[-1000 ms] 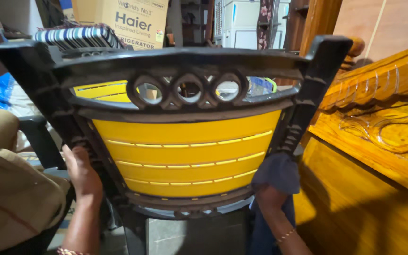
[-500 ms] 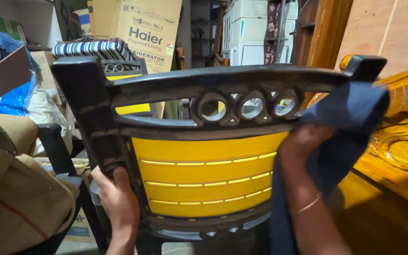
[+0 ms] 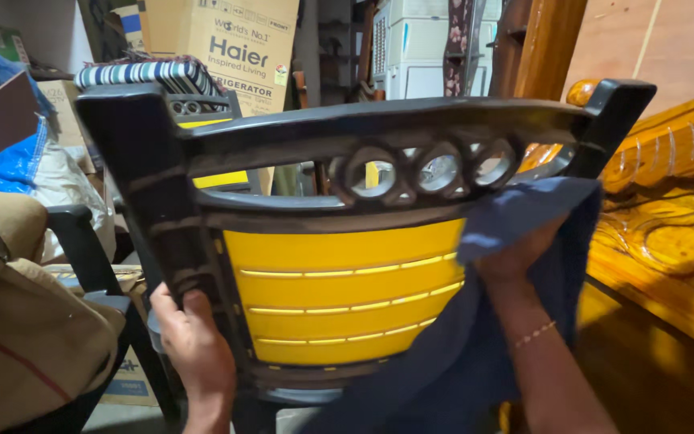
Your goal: The person wipes a black plastic chair with a blue cloth, cleaning the seat, armrests, legs, and backrest. The person then moves to a second chair with a yellow backrest and wipes its frame and backrest with the same cloth.
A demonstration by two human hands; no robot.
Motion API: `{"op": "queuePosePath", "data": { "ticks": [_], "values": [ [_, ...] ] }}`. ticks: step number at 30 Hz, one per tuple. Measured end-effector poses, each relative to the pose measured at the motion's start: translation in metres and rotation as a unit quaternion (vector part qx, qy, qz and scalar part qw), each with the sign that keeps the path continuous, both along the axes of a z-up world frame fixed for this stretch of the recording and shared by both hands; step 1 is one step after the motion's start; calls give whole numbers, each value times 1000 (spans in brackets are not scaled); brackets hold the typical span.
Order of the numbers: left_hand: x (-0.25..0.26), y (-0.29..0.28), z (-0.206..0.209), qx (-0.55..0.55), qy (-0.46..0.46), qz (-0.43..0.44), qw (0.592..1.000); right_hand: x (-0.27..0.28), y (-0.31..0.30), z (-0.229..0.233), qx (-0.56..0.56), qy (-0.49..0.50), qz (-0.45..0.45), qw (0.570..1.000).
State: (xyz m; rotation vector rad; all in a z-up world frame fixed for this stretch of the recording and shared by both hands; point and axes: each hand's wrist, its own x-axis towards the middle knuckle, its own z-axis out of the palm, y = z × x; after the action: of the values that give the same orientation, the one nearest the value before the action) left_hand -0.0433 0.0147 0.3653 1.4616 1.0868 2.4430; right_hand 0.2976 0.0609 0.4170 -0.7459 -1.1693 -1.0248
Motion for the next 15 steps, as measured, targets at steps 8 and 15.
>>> {"op": "queuePosePath", "data": {
  "ticks": [8,15],
  "values": [
    [23,-19,6,29,62,35,997,-27,-28,35,34,-3,4,999],
    [18,0,-15,23,-17,-24,999,-134,-41,33,-2,-32,-6,999]
  ]
}}
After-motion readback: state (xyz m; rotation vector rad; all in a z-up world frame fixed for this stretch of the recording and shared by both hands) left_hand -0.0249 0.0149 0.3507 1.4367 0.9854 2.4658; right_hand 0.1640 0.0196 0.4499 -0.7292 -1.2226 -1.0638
